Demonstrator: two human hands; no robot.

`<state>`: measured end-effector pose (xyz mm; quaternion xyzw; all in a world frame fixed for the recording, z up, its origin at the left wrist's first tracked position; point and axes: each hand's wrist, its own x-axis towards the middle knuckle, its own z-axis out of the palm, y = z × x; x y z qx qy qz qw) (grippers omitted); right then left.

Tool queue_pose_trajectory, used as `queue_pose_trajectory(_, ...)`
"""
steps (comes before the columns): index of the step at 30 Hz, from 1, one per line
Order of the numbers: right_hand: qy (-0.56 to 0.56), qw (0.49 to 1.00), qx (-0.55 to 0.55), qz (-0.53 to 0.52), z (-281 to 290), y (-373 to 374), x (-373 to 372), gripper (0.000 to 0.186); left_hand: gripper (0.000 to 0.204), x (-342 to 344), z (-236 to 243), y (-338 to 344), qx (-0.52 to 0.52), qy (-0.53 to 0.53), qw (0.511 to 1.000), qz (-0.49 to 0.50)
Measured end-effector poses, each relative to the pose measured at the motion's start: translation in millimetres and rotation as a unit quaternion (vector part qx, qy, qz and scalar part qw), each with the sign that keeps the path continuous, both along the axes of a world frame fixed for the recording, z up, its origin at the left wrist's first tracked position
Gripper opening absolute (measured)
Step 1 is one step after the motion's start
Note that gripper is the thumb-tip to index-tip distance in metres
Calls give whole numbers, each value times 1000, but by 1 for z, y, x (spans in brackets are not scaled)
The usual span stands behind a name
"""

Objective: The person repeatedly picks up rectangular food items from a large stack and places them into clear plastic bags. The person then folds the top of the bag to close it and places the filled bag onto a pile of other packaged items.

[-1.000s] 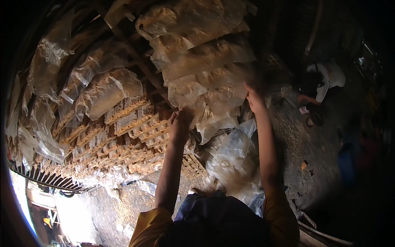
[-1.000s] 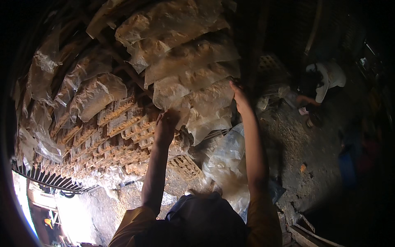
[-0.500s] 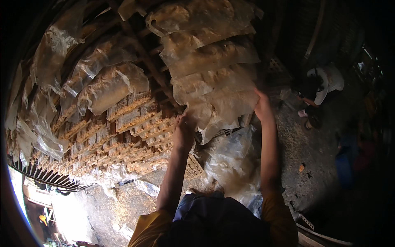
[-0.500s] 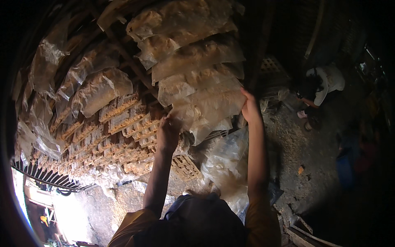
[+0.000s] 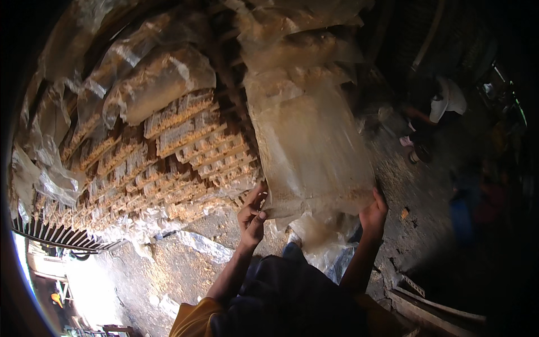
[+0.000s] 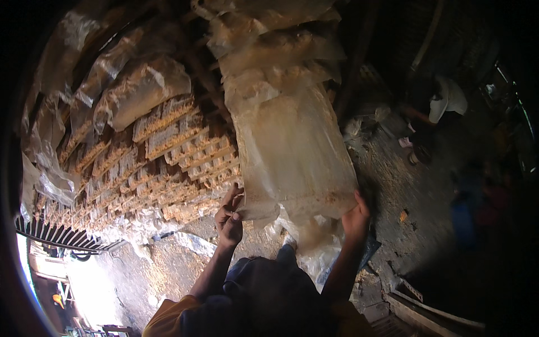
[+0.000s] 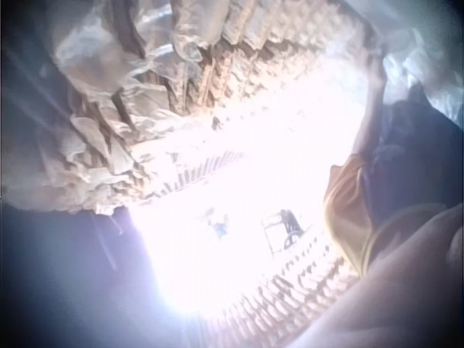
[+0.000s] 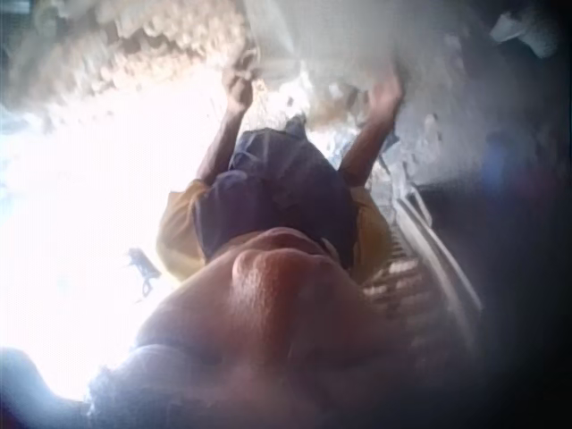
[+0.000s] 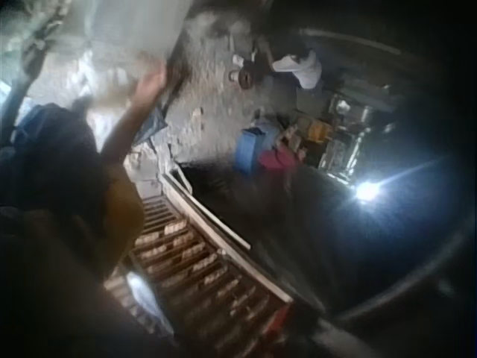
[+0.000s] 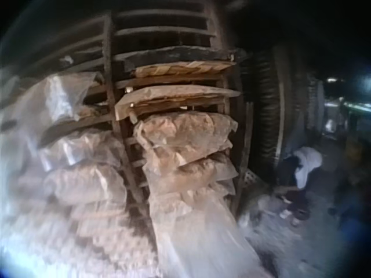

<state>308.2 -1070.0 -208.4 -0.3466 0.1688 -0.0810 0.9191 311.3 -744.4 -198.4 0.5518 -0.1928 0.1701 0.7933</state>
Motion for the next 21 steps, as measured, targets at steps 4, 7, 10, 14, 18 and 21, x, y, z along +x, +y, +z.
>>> queue_pose_trajectory(4, -8, 1000, -2, 28, 12, 20, -64, 54, 22, -48, -12, 34, -15, 45, 999, -26)
queue_pose_trajectory(7, -20, 998, -55, 34, 11, 42, -101, 52, 22, -77, -27, 60, -23, 37, 999, -17)
queue_pose_trajectory(10, 19, 994, -106, 15, 16, 80, -142, 51, 21, -118, -38, 96, -26, 51, 998, -30)
queue_pose_trajectory(14, 47, 994, -85, 58, 12, 139, -193, 49, 21, -174, -61, 149, -17, 73, 997, 4)
queue_pose_trajectory(18, 59, 984, -89, 140, 7, 206, -209, 46, 35, -230, -80, 221, 3, 141, 989, 55)
queue_pose_trajectory(21, 45, 975, -83, 199, 13, 262, -202, 31, 44, -268, -89, 274, -120, 122, 981, 93)
